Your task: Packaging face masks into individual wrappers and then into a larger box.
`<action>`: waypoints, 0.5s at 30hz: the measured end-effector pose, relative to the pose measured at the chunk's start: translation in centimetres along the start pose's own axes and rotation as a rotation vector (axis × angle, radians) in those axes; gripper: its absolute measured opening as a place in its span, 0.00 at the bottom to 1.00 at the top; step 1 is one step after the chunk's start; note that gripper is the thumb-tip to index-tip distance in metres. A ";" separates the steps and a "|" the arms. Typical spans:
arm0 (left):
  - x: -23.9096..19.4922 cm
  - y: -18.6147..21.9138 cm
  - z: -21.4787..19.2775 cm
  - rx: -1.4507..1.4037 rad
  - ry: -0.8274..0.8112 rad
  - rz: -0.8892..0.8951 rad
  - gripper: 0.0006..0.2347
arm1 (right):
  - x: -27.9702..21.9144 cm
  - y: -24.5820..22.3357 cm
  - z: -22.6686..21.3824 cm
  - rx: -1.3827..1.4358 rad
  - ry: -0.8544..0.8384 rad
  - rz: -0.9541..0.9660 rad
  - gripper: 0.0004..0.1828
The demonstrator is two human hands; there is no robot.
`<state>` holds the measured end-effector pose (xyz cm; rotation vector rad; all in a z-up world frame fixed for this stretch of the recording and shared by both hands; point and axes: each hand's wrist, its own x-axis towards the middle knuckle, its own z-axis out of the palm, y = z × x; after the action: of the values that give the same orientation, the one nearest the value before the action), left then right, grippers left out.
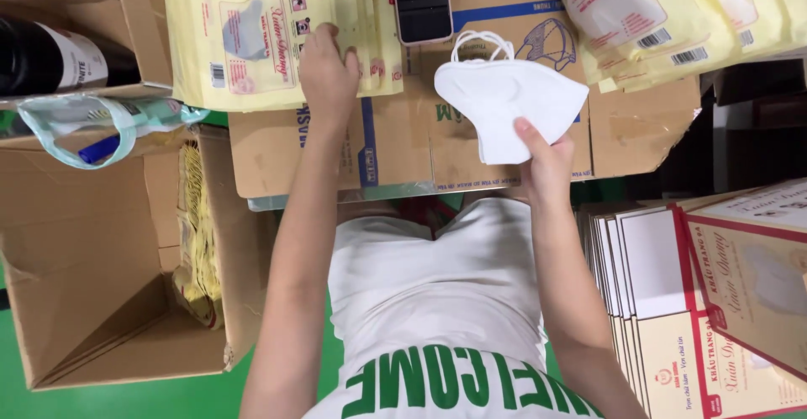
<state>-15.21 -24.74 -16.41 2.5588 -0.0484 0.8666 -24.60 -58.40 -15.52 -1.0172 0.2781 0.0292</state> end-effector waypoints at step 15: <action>0.8 -3.4 0.2 -0.177 -0.103 -0.357 0.10 | -0.7 0.8 -2.5 0.286 -0.109 0.385 0.27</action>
<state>-13.89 -21.70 -17.40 2.3444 0.2804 0.5673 -25.98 -60.01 -17.22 -0.6643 0.3636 0.3823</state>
